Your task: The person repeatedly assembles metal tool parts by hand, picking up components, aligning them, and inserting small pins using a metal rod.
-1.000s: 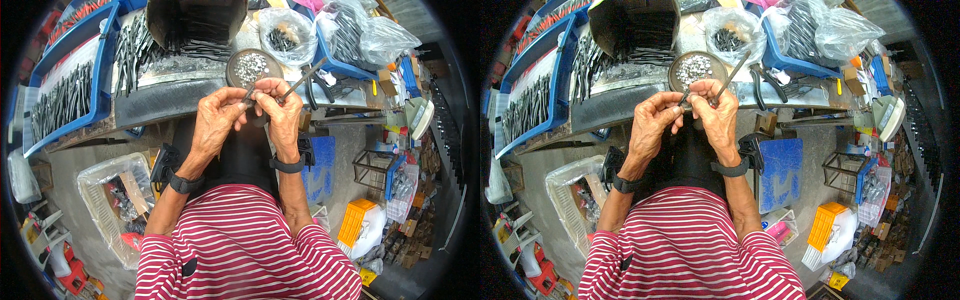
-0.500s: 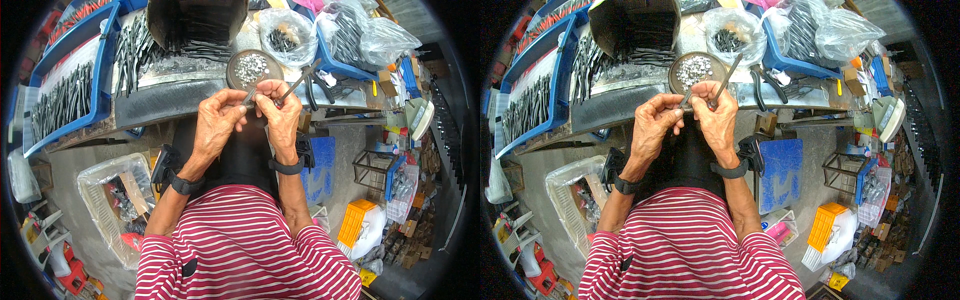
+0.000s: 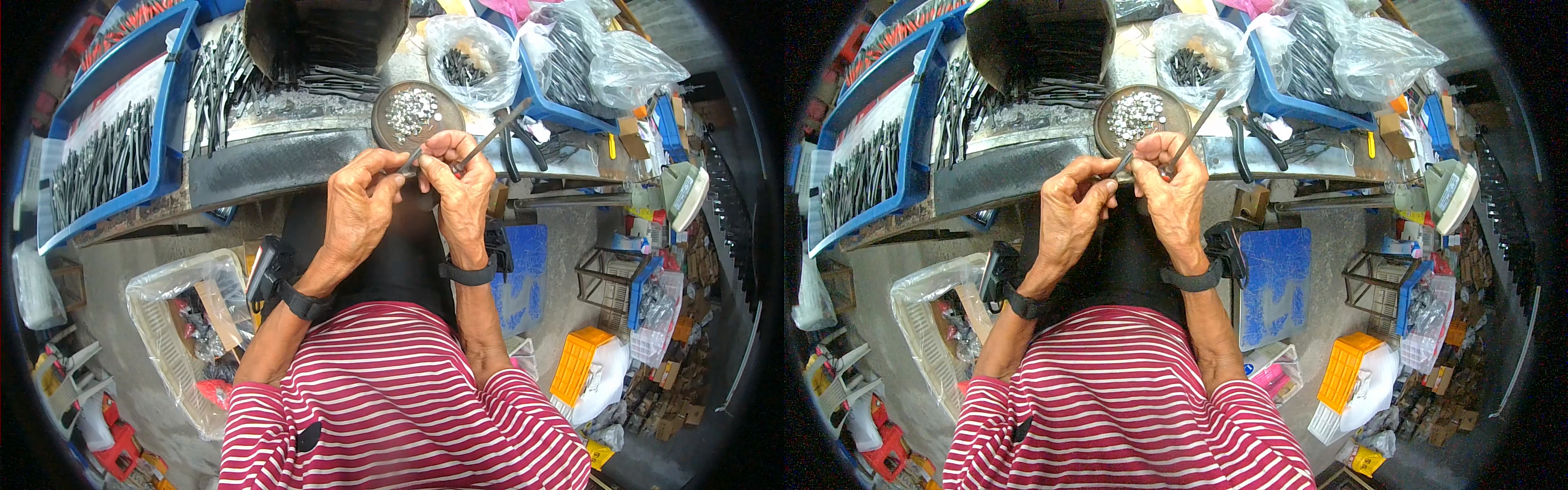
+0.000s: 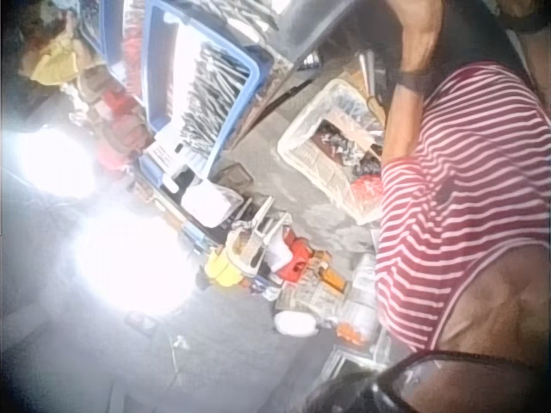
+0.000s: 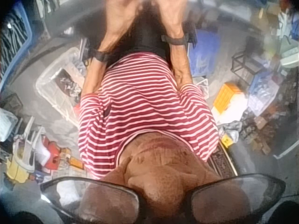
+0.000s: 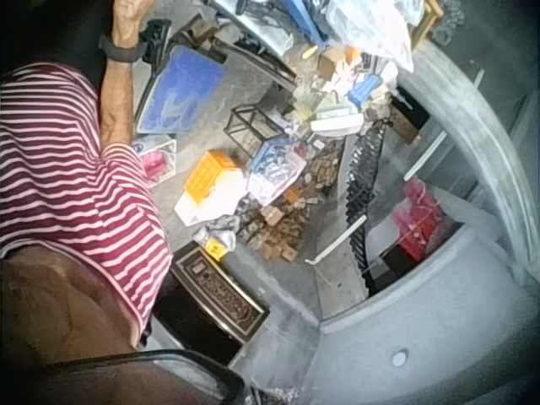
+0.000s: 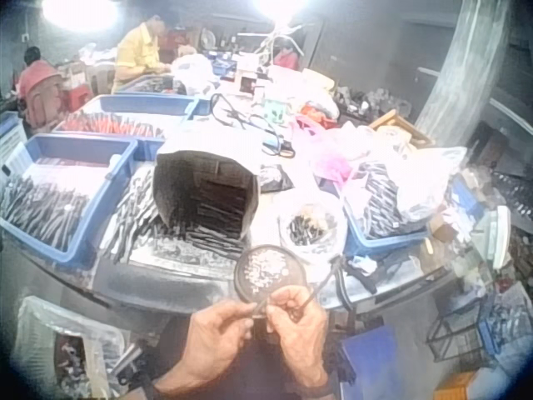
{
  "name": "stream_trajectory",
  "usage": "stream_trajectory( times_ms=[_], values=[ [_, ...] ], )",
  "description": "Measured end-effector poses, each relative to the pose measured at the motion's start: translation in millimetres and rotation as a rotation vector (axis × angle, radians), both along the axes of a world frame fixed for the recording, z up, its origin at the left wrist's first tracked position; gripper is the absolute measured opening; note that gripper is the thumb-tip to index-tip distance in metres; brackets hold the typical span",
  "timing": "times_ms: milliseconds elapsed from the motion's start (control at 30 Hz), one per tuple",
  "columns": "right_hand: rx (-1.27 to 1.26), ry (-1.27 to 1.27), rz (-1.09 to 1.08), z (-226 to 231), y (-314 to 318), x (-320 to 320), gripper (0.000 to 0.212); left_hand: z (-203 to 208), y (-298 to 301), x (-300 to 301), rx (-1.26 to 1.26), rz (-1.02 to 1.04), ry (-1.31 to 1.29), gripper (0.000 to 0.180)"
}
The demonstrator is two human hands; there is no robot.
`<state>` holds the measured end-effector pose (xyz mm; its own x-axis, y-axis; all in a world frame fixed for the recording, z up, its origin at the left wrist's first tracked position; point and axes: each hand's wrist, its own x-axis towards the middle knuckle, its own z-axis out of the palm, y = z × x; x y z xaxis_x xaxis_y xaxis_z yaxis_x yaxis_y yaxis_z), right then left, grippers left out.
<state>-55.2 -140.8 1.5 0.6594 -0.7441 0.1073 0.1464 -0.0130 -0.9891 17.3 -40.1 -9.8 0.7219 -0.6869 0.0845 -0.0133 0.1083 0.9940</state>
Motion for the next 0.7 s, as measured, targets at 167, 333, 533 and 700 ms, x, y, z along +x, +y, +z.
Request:
stream_trajectory(
  times_ms=[167, 333, 533, 700],
  values=[
    [0.032, -0.013, 0.009, -0.7, -1.6, -0.6, 0.013, 4.2, 2.3, 4.8, -0.025, -0.06, 0.178, 0.015],
    [0.011, -0.011, 0.012, -0.6, -0.1, 1.0, 0.013, 2.6, 3.5, 6.7, -0.042, -0.089, 0.328, 0.017],
    [-0.011, 0.033, 0.018, -0.3, 0.2, -0.3, 0.016, 2.1, 5.0, 7.8, -0.051, -0.107, 0.334, 0.016],
    [-0.023, 0.028, -0.003, -3.1, 0.0, -0.9, 0.016, 4.4, 4.4, 5.9, 0.001, -0.071, 0.234, 0.016]
  ],
)
